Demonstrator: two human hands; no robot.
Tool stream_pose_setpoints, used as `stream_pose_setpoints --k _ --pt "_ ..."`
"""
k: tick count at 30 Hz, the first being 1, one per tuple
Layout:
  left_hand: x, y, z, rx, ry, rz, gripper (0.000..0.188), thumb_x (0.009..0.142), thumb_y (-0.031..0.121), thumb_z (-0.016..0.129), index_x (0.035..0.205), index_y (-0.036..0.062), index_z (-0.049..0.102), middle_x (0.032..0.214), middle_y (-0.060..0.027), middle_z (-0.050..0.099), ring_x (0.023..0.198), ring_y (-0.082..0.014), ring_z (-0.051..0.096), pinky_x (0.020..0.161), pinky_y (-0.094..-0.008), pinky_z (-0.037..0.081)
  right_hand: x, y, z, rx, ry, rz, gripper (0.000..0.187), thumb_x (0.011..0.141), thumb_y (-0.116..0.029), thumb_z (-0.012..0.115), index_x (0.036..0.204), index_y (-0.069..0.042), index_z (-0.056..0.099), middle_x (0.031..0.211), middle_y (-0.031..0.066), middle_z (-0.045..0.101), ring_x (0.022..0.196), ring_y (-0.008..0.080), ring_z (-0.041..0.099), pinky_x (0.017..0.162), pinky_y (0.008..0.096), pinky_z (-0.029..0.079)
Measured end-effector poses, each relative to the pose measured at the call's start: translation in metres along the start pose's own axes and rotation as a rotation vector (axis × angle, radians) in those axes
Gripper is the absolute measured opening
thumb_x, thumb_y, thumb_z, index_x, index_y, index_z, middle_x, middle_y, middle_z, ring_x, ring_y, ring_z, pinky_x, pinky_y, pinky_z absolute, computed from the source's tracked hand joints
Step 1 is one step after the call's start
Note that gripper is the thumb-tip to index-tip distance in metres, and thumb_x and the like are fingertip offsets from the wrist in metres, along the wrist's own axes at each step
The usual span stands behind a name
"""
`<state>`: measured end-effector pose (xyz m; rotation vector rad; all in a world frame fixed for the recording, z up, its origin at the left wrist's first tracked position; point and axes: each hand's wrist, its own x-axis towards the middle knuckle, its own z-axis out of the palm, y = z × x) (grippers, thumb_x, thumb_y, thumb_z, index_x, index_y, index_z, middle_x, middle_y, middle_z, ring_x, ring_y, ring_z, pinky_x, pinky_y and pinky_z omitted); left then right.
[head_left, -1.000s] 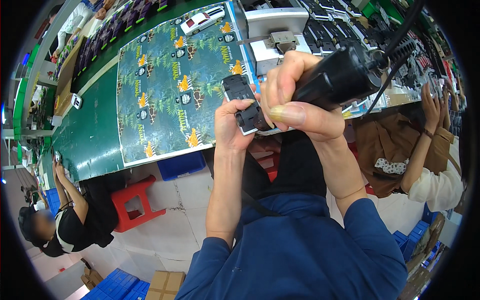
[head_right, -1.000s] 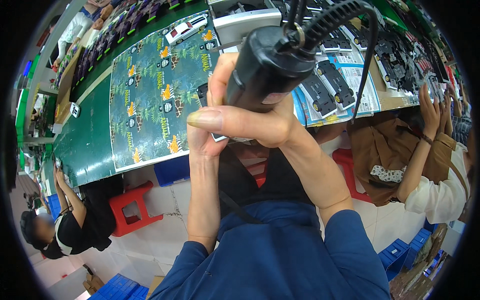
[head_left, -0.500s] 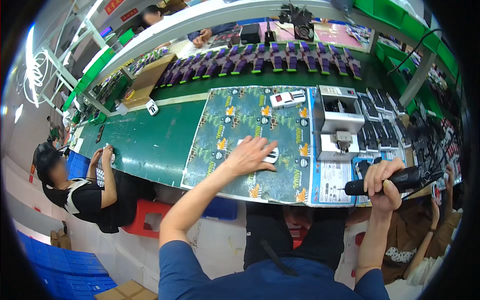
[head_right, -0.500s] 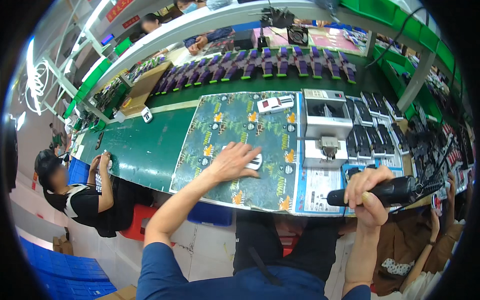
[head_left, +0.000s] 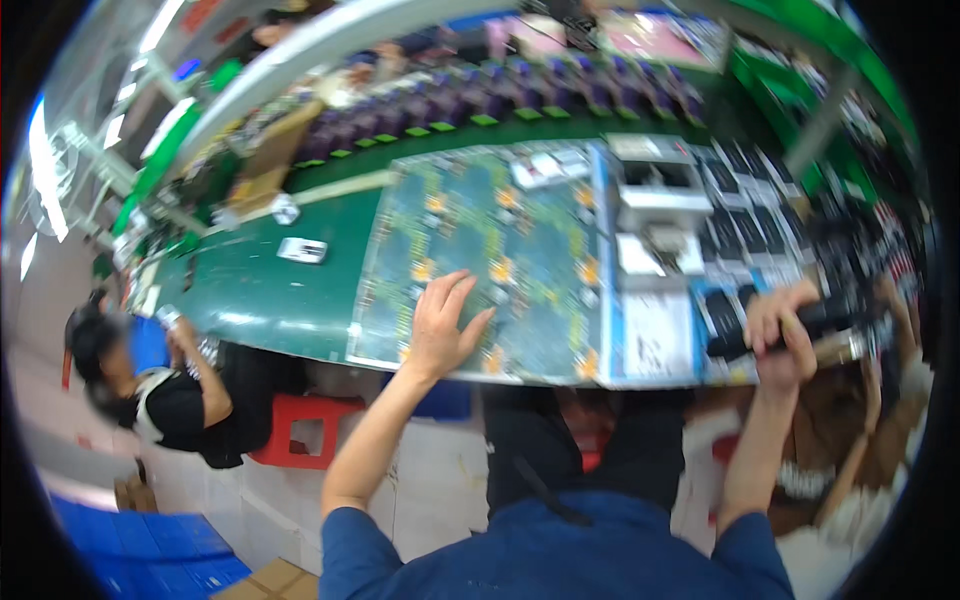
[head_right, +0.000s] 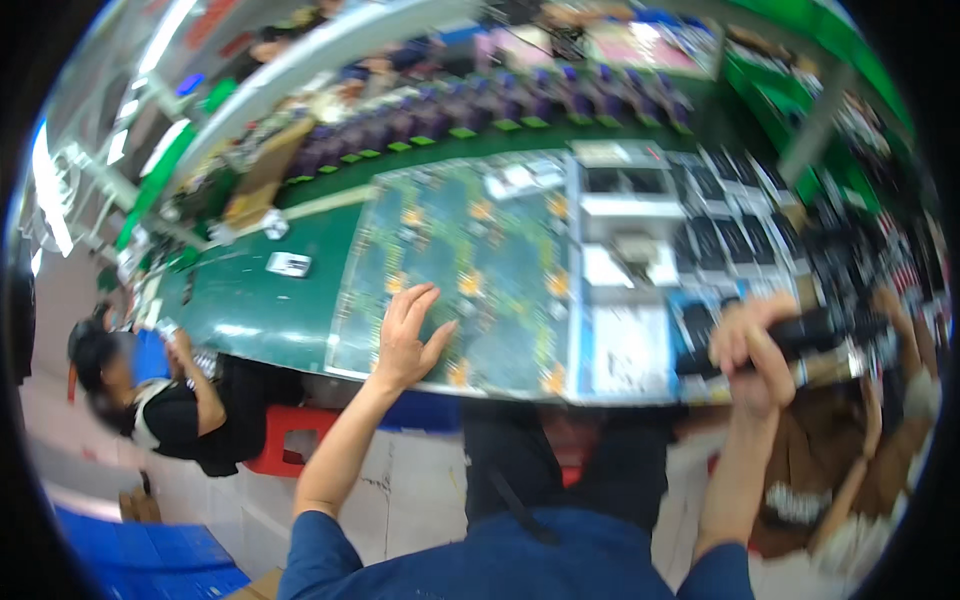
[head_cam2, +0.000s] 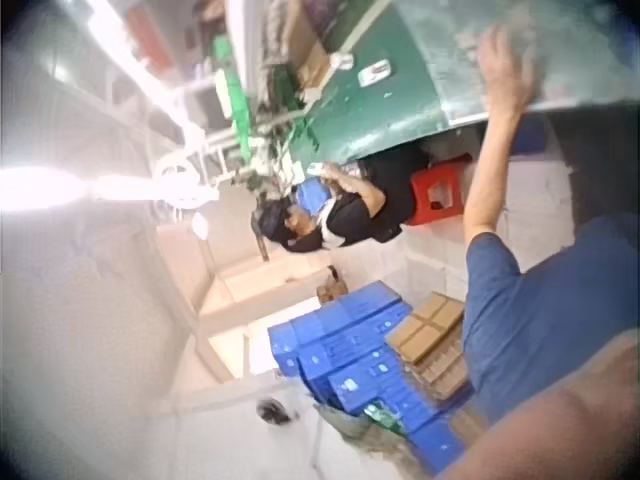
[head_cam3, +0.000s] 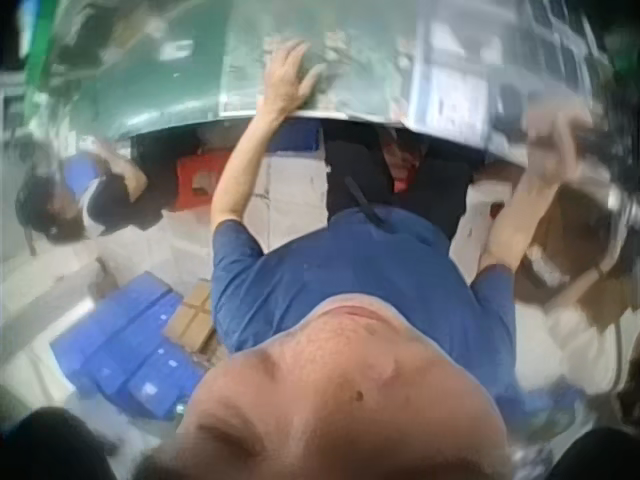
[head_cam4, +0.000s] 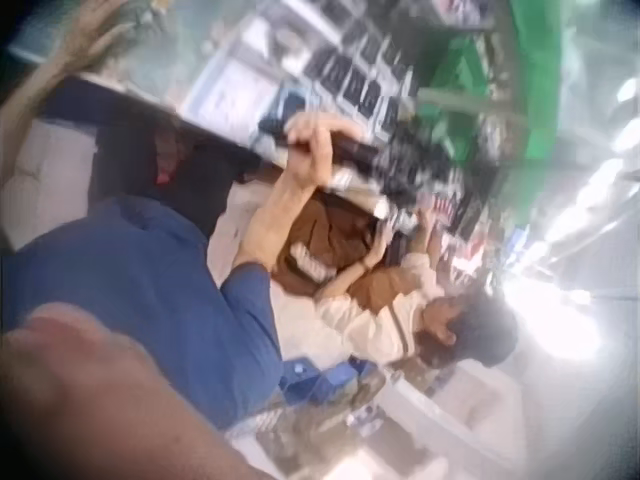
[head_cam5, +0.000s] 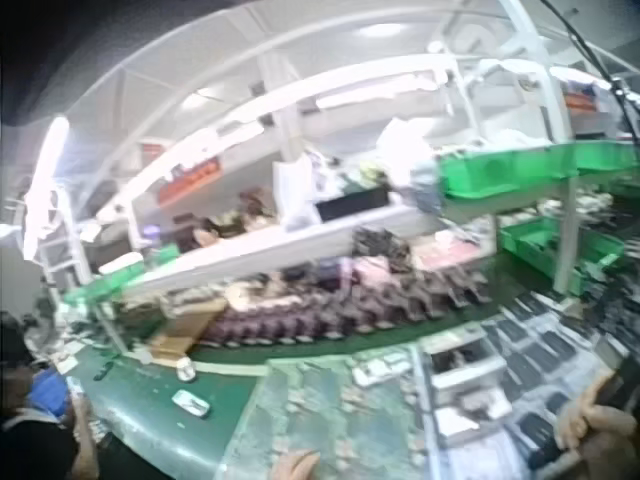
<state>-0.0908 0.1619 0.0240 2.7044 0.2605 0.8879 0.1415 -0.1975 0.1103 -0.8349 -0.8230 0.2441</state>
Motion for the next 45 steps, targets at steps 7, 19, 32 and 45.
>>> stream_pose_setpoints --k 7,19,32,45 --pt "0.045 0.195 0.132 -0.399 0.065 -0.087 0.030 0.083 0.022 0.077 0.100 0.0002 0.067 0.086 -0.0144 0.066 0.080 -0.0306 0.064 0.070 -0.0392 0.050 0.005 -0.038 -0.018 -0.072 0.006 -0.033 0.018 0.091 -0.018 0.062 0.094 -0.004 0.050 0.066 0.0036 0.047 0.052 0.0118 0.046 0.053 0.0277 0.042" --pt "0.081 0.276 0.176 -0.270 -0.168 -0.399 0.067 0.065 0.040 0.086 0.112 0.0005 0.059 0.105 -0.0158 0.060 0.102 -0.0364 0.061 0.080 -0.0481 0.051 0.014 -0.048 -0.016 0.058 0.060 -0.049 0.012 0.093 -0.011 0.057 0.097 -0.007 0.046 0.068 0.0043 0.047 0.052 0.0130 0.046 0.054 0.0285 0.043" --pt "0.018 0.208 0.097 -1.594 -0.200 -0.708 0.051 0.079 0.007 0.081 0.124 0.0006 0.058 0.109 -0.0058 0.067 0.096 -0.0133 0.064 0.088 -0.0327 0.054 0.055 -0.027 0.043 0.208 0.095 0.117 0.014 0.094 -0.016 0.060 0.091 -0.009 0.048 0.065 0.0025 0.049 0.051 0.0131 0.049 0.056 0.0285 0.044" --pt "0.040 0.134 0.069 -1.519 0.053 -0.774 0.024 0.090 0.001 0.064 0.113 0.0009 0.058 0.092 -0.0085 0.070 0.073 -0.0152 0.069 0.067 -0.0306 0.059 0.076 0.042 0.105 0.198 0.213 0.199 0.014 0.087 -0.011 0.070 0.087 -0.004 0.058 0.062 0.0049 0.056 0.050 0.0152 0.055 0.055 0.0308 0.047"
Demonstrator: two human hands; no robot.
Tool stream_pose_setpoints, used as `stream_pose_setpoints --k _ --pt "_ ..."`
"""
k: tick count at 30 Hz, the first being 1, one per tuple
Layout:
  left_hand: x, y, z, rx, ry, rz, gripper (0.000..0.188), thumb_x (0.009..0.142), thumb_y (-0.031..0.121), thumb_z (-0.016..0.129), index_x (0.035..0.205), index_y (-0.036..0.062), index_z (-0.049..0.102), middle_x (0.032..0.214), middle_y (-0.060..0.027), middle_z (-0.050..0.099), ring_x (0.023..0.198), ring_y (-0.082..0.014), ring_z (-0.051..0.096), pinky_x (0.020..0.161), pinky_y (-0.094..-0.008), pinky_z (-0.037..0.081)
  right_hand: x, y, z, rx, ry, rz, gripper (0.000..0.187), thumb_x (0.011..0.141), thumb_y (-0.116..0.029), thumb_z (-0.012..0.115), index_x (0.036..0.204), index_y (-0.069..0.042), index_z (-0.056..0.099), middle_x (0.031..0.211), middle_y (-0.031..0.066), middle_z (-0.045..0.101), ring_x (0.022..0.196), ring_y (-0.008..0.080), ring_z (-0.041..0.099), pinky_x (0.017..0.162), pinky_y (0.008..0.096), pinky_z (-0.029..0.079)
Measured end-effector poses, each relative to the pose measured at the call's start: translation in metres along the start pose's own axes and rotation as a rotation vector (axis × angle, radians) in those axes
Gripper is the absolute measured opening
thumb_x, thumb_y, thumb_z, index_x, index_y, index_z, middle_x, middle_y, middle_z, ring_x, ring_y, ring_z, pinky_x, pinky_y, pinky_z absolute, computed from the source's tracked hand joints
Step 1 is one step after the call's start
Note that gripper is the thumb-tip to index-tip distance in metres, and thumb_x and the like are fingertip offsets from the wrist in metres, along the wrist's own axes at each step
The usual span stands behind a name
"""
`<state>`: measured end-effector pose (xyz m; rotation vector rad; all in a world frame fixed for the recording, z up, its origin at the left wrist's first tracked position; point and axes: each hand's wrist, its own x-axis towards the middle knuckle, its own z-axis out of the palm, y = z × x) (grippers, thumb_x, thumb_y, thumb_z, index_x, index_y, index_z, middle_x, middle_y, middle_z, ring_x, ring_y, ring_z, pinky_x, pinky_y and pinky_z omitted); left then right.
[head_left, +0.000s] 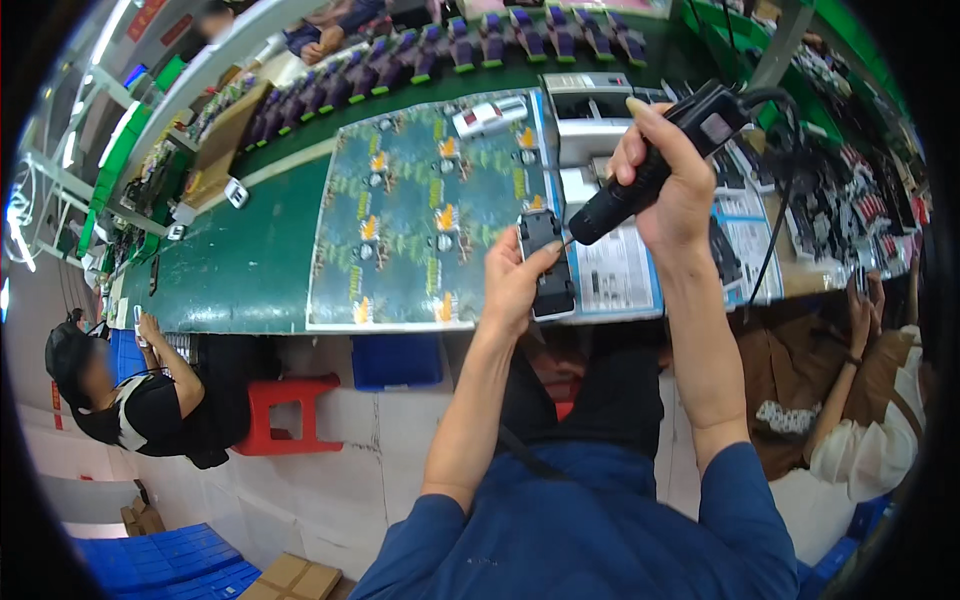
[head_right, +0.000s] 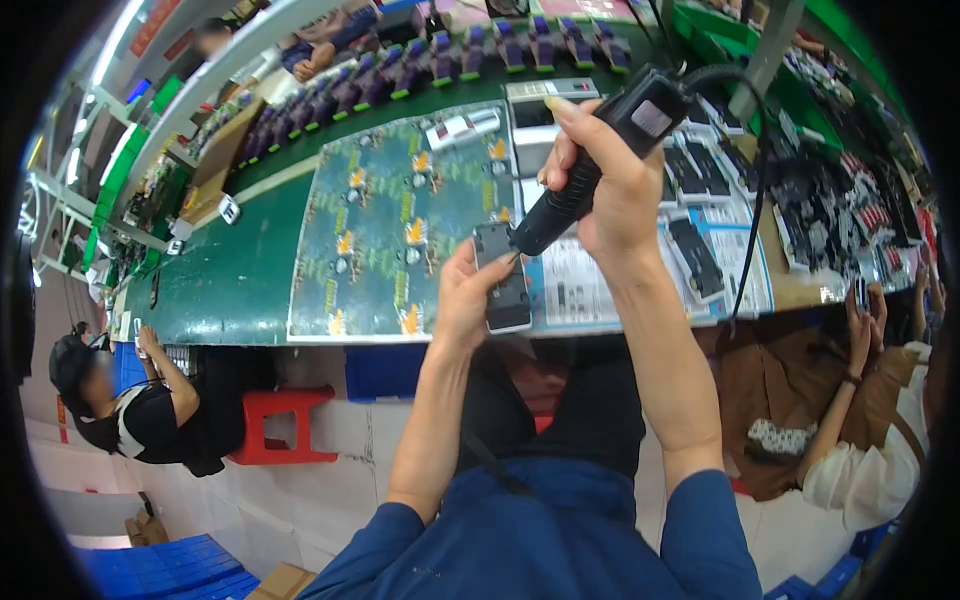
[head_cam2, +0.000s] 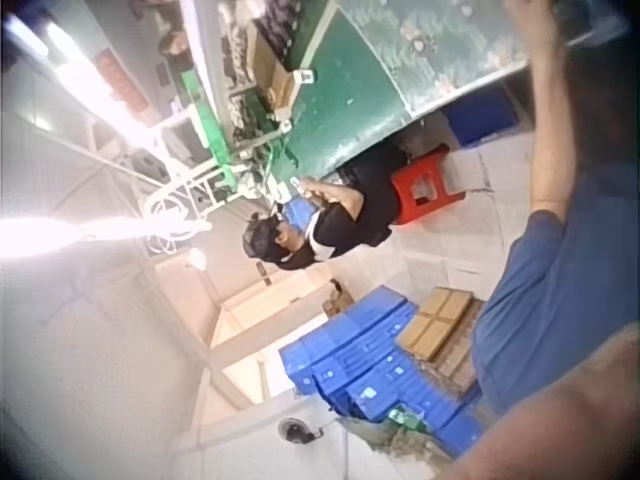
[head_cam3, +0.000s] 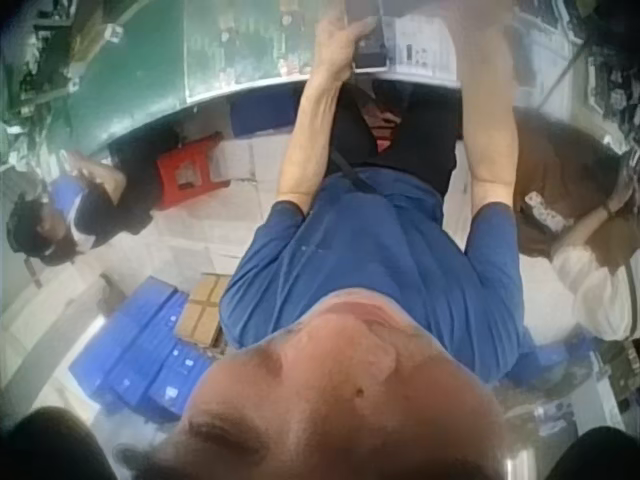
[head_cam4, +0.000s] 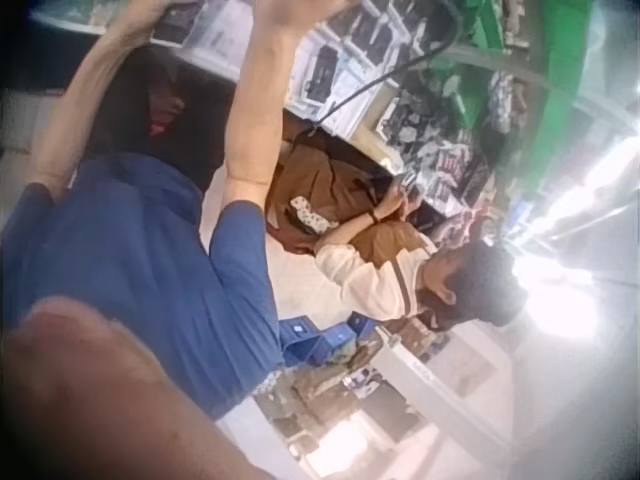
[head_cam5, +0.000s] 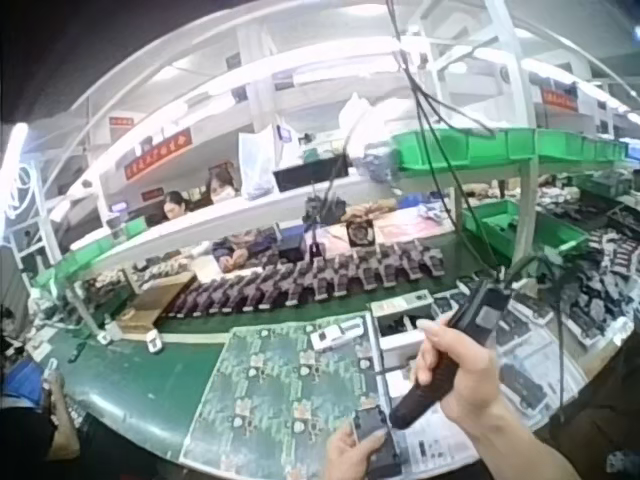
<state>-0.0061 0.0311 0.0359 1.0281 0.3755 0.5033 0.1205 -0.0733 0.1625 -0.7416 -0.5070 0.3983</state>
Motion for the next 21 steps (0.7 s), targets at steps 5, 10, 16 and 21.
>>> stream_pose_setpoints --k 5,10,16,21 --pt "0.010 -0.014 -0.010 -0.215 0.045 -0.125 0.024 0.091 0.005 0.063 0.114 0.0026 0.057 0.091 -0.0117 0.068 0.072 -0.0216 0.068 0.063 -0.0369 0.060 0.047 0.037 0.007 0.485 0.185 0.292 0.022 0.085 -0.020 0.075 0.085 -0.013 0.054 0.063 0.0005 0.052 0.054 0.0144 0.052 0.062 0.0318 0.047" --pt "0.019 0.015 -0.047 -0.375 0.212 -0.031 0.019 0.094 0.008 0.059 0.112 0.0035 0.052 0.096 -0.0158 0.065 0.075 -0.0263 0.067 0.065 -0.0448 0.062 0.055 0.052 0.059 0.489 0.155 0.268 0.026 0.087 -0.022 0.078 0.088 -0.011 0.054 0.066 0.0014 0.054 0.059 0.0161 0.055 0.084 0.0428 0.052" --pt "0.034 0.044 -0.064 -0.304 0.212 0.081 0.026 0.093 0.006 0.058 0.118 0.0022 0.051 0.108 -0.0185 0.066 0.087 -0.0295 0.070 0.070 -0.0426 0.063 0.034 0.022 0.030 0.333 0.021 0.173 0.024 0.091 -0.027 0.073 0.088 -0.010 0.057 0.071 0.0029 0.056 0.065 0.0159 0.058 0.085 0.0425 0.055" --pt "-0.014 0.007 -0.009 -0.238 -0.039 -0.111 0.036 0.091 0.003 0.060 0.126 0.0020 0.051 0.114 -0.0195 0.066 0.092 -0.0267 0.070 0.076 -0.0412 0.063 -0.006 -0.014 -0.018 0.060 -0.085 -0.138 0.024 0.097 -0.033 0.064 0.091 -0.010 0.061 0.078 0.0046 0.061 0.070 0.0165 0.063 0.084 0.0458 0.057"
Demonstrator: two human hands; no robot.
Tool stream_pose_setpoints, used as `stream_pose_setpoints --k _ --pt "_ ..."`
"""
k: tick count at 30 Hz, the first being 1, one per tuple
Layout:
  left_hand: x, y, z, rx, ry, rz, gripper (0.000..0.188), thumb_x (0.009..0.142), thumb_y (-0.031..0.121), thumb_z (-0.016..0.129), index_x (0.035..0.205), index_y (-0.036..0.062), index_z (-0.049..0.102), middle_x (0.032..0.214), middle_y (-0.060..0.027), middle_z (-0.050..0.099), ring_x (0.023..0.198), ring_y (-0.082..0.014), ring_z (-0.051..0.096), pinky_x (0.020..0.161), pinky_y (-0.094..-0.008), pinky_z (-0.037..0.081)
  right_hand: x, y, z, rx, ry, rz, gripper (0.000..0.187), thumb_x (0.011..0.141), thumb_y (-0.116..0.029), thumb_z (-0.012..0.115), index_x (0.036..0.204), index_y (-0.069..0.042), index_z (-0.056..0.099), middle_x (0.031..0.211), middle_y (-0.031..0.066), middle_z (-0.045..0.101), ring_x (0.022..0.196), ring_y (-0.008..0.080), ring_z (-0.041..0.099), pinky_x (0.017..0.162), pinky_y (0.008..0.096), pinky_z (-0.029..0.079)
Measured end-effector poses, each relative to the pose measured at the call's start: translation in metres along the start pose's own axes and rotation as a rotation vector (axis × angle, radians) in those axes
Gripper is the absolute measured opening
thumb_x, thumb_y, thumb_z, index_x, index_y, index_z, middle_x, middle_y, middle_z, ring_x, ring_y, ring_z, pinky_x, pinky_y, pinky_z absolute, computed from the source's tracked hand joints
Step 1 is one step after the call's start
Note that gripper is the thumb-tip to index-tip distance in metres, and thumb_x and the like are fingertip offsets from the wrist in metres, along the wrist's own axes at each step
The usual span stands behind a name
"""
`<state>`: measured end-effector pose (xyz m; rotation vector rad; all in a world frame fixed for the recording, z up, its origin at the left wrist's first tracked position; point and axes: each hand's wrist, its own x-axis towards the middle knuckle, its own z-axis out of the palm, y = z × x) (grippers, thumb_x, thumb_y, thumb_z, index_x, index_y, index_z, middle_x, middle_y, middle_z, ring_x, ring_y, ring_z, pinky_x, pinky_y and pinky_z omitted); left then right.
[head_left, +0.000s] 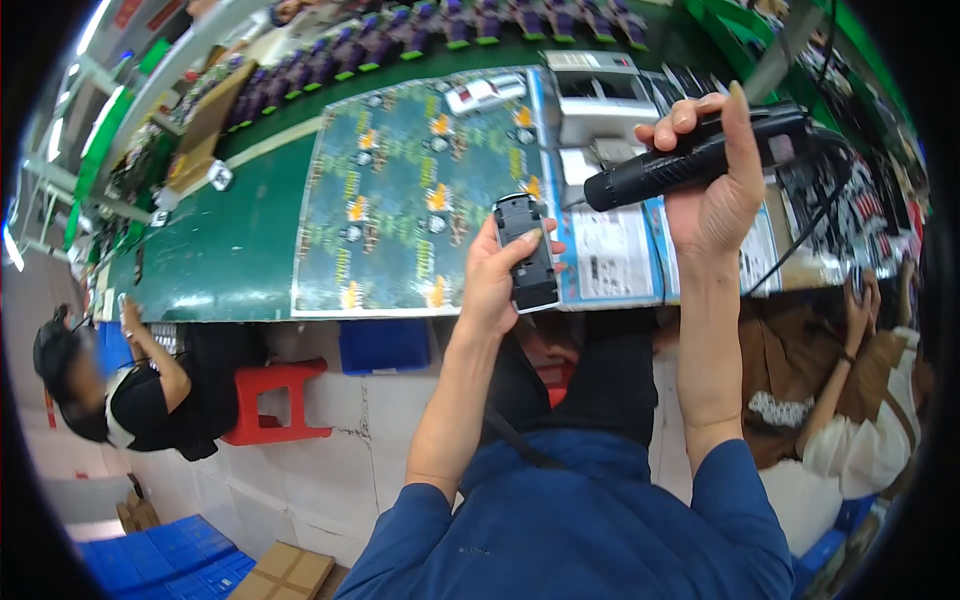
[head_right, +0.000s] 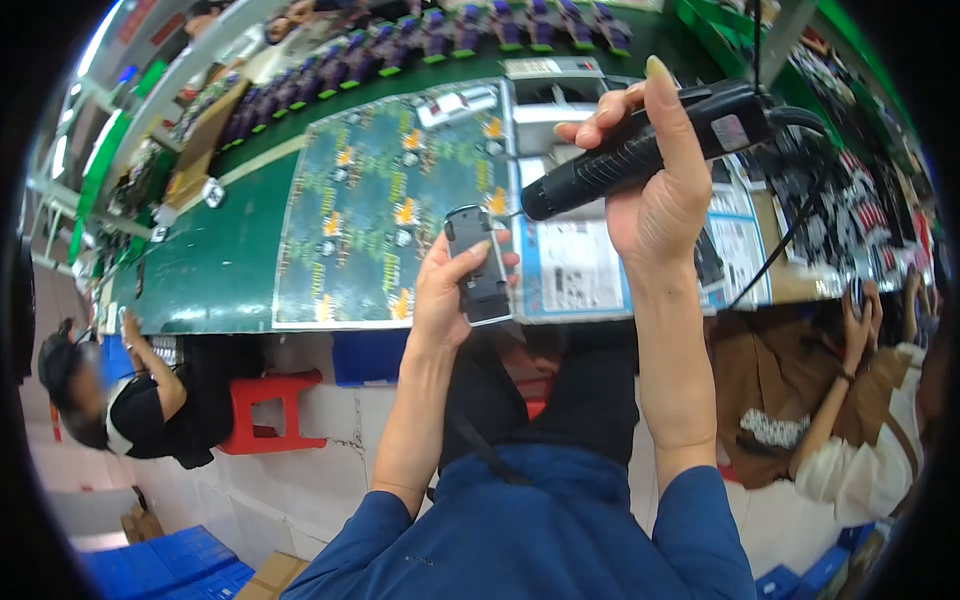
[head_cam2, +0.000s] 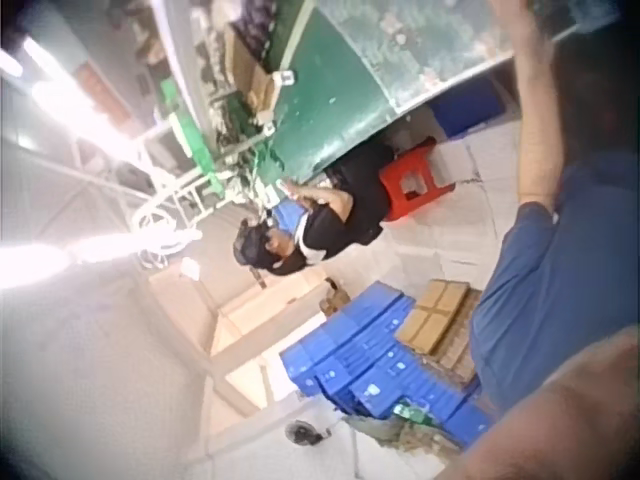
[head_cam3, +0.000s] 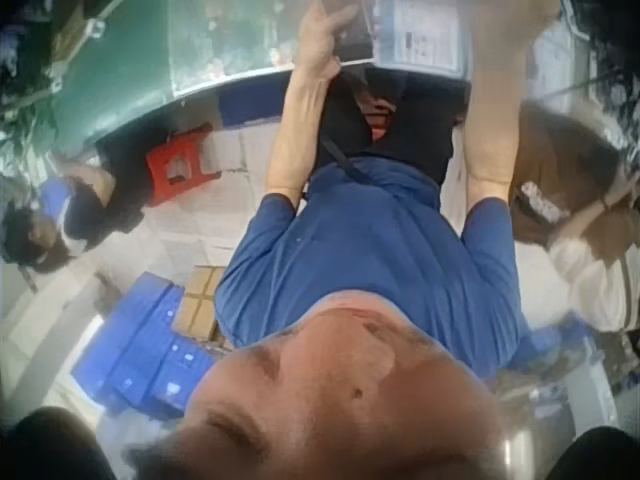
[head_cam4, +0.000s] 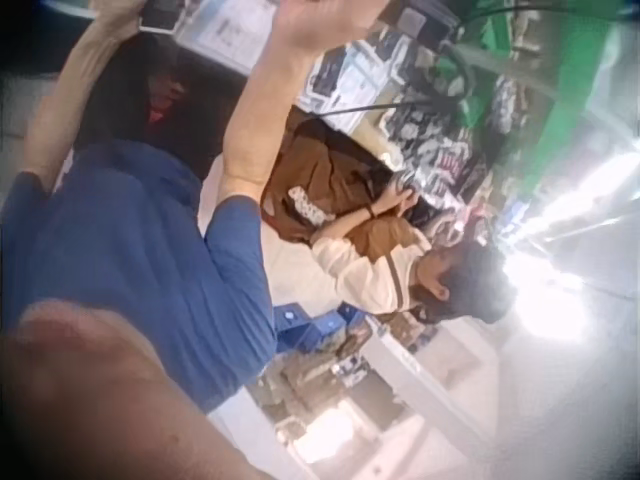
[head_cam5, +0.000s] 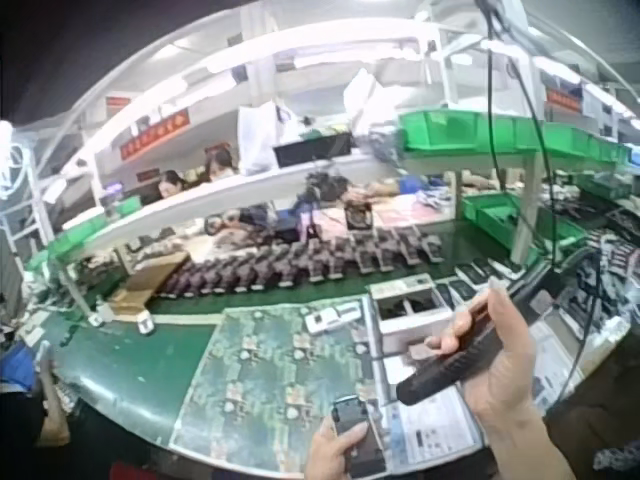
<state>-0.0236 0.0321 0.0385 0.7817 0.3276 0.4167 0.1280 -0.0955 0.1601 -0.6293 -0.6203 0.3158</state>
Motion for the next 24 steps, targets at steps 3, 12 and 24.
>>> stream_pose_setpoints --k 3,12,24 --pt "0.003 -0.033 0.015 0.000 -0.066 -0.038 0.033 0.092 0.004 0.061 0.123 0.0008 0.052 0.111 -0.0170 0.066 0.092 -0.0250 0.070 0.077 -0.0403 0.062 -0.020 -0.009 -0.008 -0.097 -0.123 -0.105 0.026 0.101 -0.030 0.057 0.095 -0.005 0.059 0.076 0.0070 0.059 0.065 0.0181 0.061 0.076 0.0418 0.056" --pt "0.009 -0.052 0.029 0.088 -0.073 -0.056 0.024 0.096 0.007 0.061 0.118 -0.0019 0.057 0.105 -0.0165 0.071 0.086 -0.0225 0.073 0.076 -0.0339 0.062 -0.035 0.008 -0.024 -0.083 -0.100 -0.173 0.016 0.095 -0.015 0.065 0.097 -0.002 0.055 0.071 0.0085 0.058 0.058 0.0163 0.059 0.067 0.0357 0.054" --pt "0.003 -0.055 0.020 0.104 -0.017 -0.072 0.025 0.095 0.008 0.063 0.118 0.0000 0.058 0.103 -0.0161 0.071 0.084 -0.0205 0.073 0.073 -0.0328 0.062 -0.033 0.013 -0.029 -0.166 -0.119 -0.229 0.018 0.096 -0.016 0.064 0.099 -0.001 0.057 0.072 0.0085 0.059 0.057 0.0156 0.060 0.064 0.0368 0.056"
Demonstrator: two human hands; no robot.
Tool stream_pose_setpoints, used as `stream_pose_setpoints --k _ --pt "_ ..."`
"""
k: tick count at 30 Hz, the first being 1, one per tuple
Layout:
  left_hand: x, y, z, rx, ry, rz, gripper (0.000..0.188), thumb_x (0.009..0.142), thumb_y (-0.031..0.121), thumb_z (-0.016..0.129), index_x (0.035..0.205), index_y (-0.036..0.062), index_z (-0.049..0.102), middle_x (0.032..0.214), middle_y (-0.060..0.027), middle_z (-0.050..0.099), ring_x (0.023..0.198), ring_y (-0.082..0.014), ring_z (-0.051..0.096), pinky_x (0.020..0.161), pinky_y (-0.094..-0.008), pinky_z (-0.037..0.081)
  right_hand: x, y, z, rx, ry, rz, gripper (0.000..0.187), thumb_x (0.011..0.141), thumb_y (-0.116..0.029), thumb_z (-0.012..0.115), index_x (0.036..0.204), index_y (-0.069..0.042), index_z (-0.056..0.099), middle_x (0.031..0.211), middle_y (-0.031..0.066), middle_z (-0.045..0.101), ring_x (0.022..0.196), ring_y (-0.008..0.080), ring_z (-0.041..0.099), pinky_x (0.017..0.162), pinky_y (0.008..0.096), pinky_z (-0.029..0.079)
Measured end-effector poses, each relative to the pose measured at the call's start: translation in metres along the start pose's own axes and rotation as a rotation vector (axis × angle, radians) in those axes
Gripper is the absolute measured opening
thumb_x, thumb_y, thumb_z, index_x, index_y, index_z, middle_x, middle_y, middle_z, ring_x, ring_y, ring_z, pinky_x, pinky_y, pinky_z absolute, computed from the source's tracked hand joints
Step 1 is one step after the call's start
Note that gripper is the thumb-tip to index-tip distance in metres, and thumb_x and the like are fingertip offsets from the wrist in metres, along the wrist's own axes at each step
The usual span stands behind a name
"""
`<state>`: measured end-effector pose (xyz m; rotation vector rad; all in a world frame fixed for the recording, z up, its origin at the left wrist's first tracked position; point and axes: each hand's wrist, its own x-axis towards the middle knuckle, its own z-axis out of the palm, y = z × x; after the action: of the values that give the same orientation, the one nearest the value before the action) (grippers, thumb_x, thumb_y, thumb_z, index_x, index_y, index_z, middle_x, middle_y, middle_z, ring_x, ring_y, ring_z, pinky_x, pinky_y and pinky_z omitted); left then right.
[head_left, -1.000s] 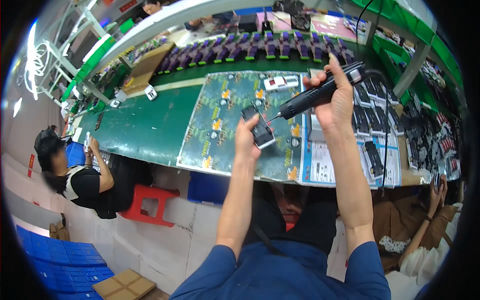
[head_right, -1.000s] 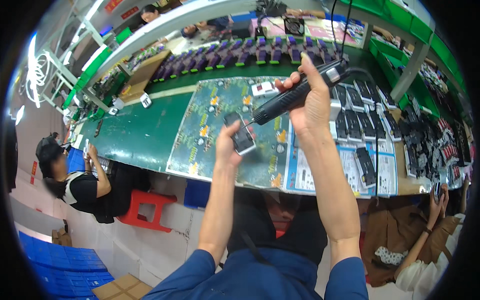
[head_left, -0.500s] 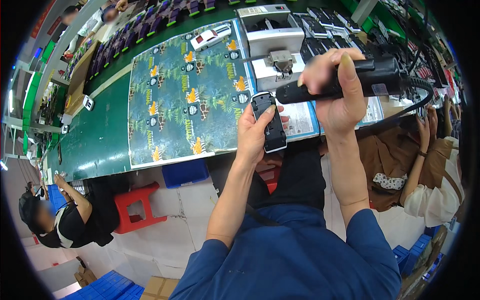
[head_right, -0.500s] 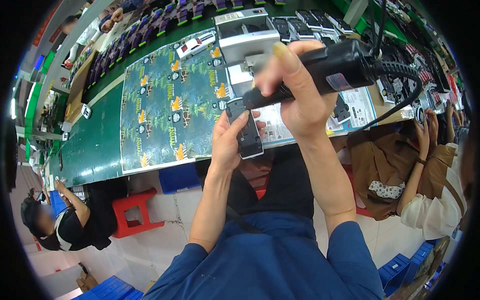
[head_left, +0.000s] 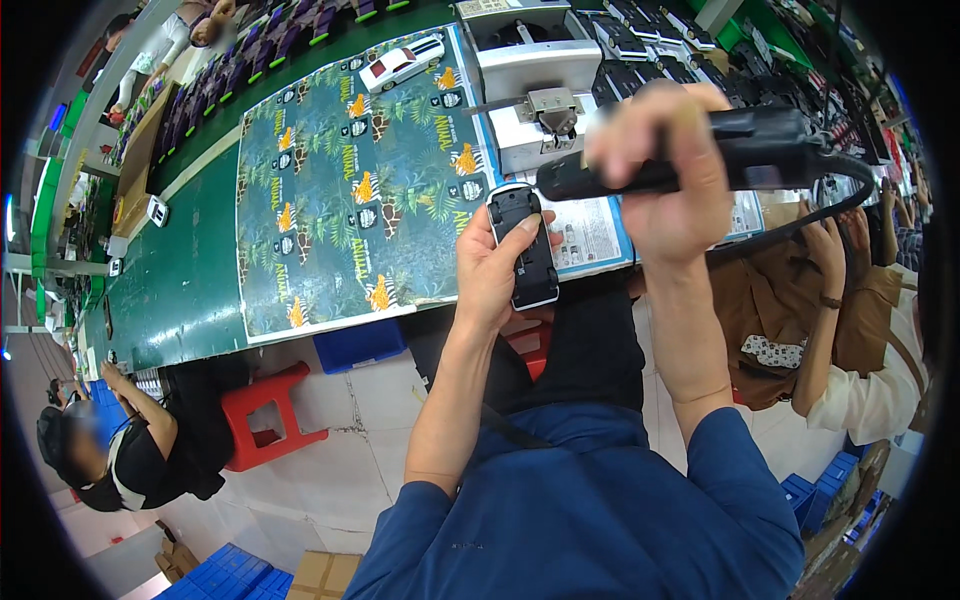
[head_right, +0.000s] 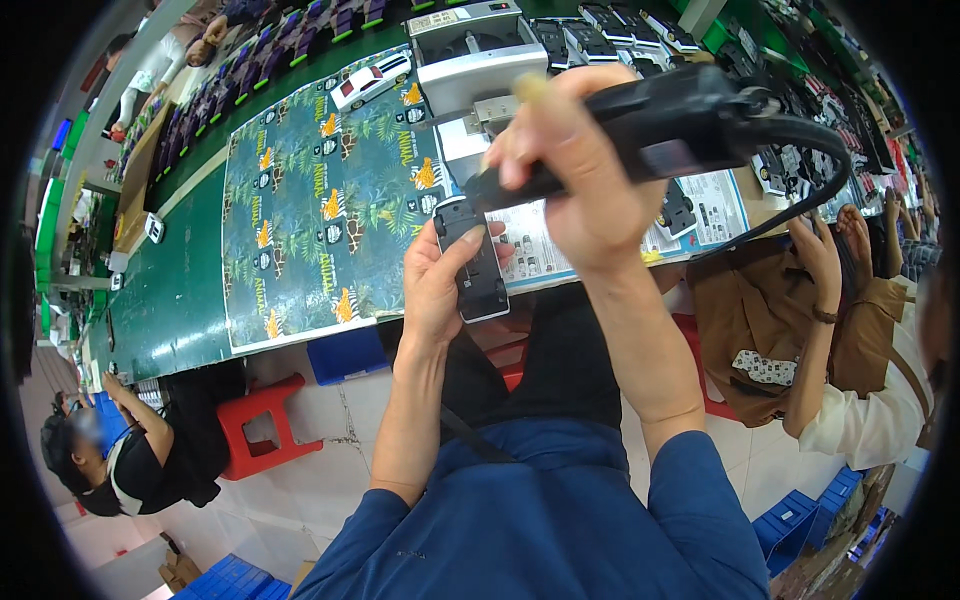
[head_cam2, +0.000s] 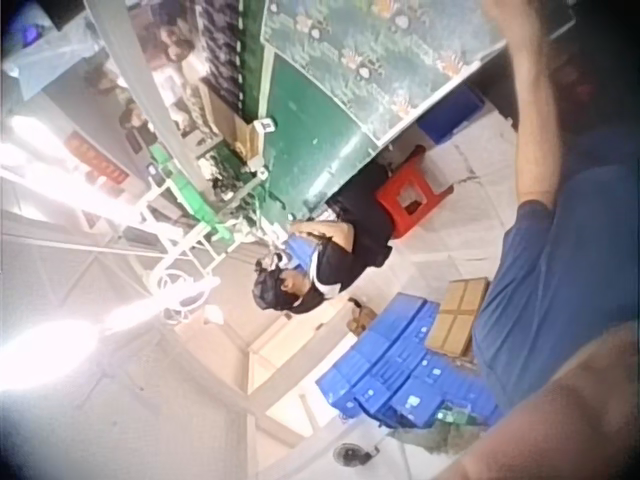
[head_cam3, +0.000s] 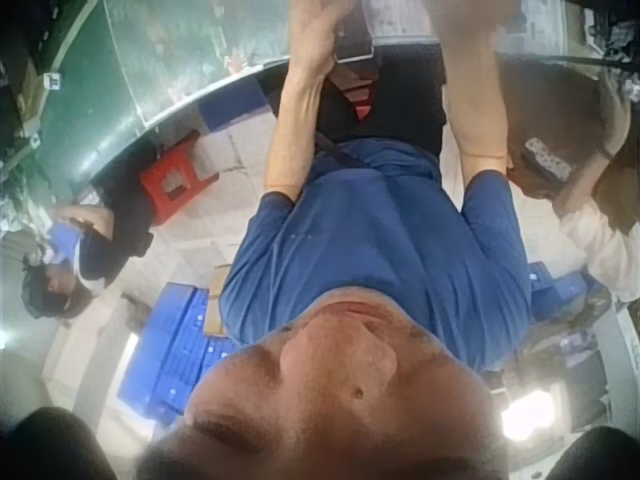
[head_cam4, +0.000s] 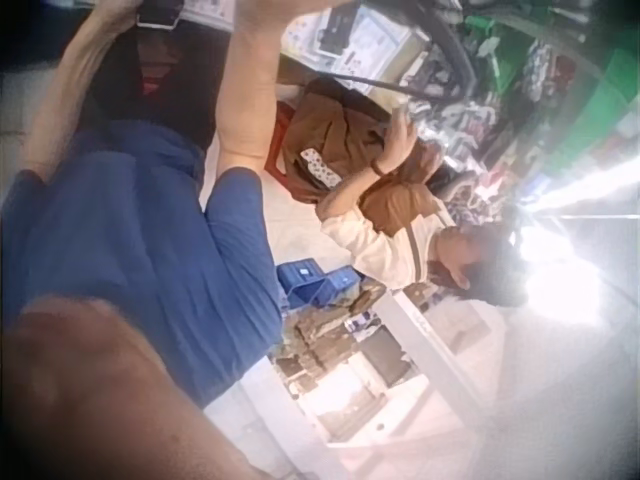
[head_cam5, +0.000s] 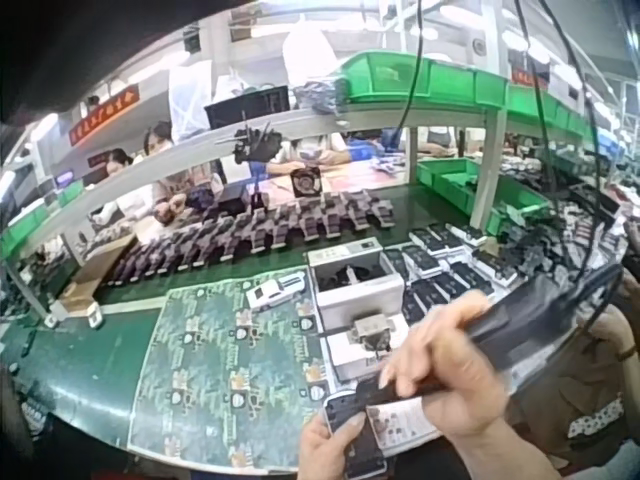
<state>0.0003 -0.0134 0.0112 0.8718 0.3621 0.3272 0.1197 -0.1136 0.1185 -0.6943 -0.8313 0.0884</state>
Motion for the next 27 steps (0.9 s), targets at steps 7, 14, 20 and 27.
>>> stream_pose_setpoints --k 7,14,20,27 --pt "0.004 0.003 0.000 -0.043 0.004 -0.043 0.017 0.100 0.013 0.057 0.114 0.0032 0.057 0.098 -0.0152 0.071 0.079 -0.0208 0.073 0.068 -0.0327 0.062 0.044 -0.002 -0.033 -0.177 0.051 -0.044 0.015 0.099 -0.020 0.059 0.098 -0.005 0.062 0.075 0.0051 0.054 0.064 0.0159 0.055 0.073 0.0384 0.051" --pt "0.005 0.000 -0.003 -0.008 0.005 -0.014 0.019 0.100 0.014 0.057 0.115 0.0022 0.056 0.098 -0.0159 0.071 0.080 -0.0216 0.073 0.069 -0.0339 0.063 0.048 0.016 -0.019 -0.310 -0.009 -0.065 0.011 0.095 -0.012 0.066 0.092 -0.002 0.062 0.070 0.0058 0.058 0.057 0.0146 0.058 0.063 0.0349 0.054" --pt "0.007 0.002 0.002 -0.008 0.009 -0.025 0.019 0.100 0.014 0.058 0.113 0.0014 0.057 0.099 -0.0164 0.071 0.081 -0.0221 0.073 0.071 -0.0347 0.063 0.057 0.016 0.019 -0.513 0.006 -0.051 0.018 0.087 -0.011 0.074 0.074 -0.004 0.063 0.058 0.0002 0.059 0.047 0.0075 0.054 0.049 0.0237 0.045" --pt "0.008 0.005 0.002 -0.036 0.023 -0.033 0.020 0.098 0.010 0.059 0.115 -0.0003 0.058 0.105 -0.0181 0.071 0.087 -0.0234 0.073 0.072 -0.0358 0.063 0.074 0.032 0.010 -0.715 -0.184 -0.042 0.027 0.087 -0.025 0.077 0.072 -0.006 0.066 0.055 -0.0009 0.058 0.048 0.0078 0.058 0.048 0.0242 0.046"
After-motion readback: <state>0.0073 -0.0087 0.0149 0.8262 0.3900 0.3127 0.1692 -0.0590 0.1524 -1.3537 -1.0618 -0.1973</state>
